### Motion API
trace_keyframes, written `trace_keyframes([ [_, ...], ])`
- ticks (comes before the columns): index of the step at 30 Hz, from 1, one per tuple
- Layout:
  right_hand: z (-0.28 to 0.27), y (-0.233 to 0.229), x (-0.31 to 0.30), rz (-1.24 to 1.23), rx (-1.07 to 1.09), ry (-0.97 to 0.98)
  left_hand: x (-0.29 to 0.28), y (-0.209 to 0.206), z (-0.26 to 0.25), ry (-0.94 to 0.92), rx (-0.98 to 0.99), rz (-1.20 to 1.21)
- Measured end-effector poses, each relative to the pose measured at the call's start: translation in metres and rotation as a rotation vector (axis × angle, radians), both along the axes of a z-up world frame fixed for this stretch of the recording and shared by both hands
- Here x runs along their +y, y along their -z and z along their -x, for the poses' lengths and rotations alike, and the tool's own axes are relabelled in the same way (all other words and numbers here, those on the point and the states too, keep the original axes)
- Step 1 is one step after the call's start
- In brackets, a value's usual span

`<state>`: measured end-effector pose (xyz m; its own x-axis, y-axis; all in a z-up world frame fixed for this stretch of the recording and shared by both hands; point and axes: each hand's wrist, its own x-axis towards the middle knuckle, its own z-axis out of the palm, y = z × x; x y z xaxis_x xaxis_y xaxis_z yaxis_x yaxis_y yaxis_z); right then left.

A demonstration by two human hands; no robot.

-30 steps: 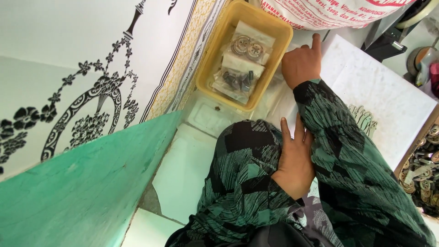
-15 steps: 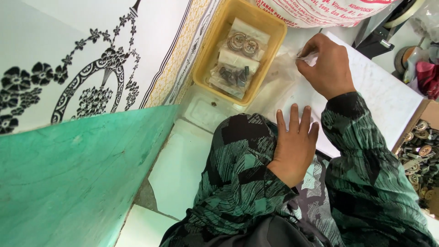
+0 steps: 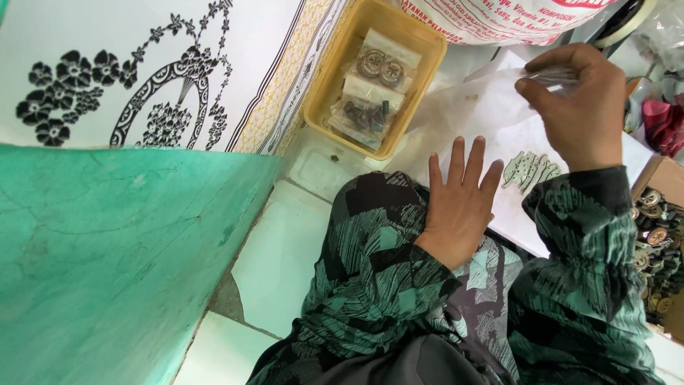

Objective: Sorting small metal hardware components from a large box into individual plastic bags on the floor.

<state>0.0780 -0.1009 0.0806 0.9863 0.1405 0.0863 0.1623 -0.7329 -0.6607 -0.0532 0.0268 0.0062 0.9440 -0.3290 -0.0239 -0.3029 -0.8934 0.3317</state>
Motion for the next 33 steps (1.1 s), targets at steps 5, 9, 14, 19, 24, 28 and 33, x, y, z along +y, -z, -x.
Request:
trace_keyframes([
  [5,0.011,-0.018,-0.018,-0.085,-0.121,-0.034,-0.006,0.012,-0.007,-0.026,0.057,-0.058],
  [9,0.025,-0.03,-0.041,-0.087,-0.173,-0.043,-0.002,0.009,-0.011,-0.031,0.097,-0.072],
  [14,0.053,-0.029,-0.084,-0.048,-0.097,0.098,-0.004,0.02,-0.016,-0.097,0.036,-0.151],
  [19,0.085,-0.043,-0.101,-0.034,-0.238,-0.015,0.003,0.019,-0.023,-0.137,-0.027,-0.038],
  [24,0.13,-0.061,-0.101,-0.393,-0.108,0.435,0.031,-0.039,-0.042,-0.075,0.39,0.858],
  [28,0.172,-0.06,-0.098,-0.697,-0.224,0.466,0.036,-0.034,-0.038,-0.068,0.736,1.454],
  [33,0.233,-0.042,-0.094,-0.966,-0.093,0.555,0.034,-0.006,-0.018,-0.059,0.624,1.616],
])
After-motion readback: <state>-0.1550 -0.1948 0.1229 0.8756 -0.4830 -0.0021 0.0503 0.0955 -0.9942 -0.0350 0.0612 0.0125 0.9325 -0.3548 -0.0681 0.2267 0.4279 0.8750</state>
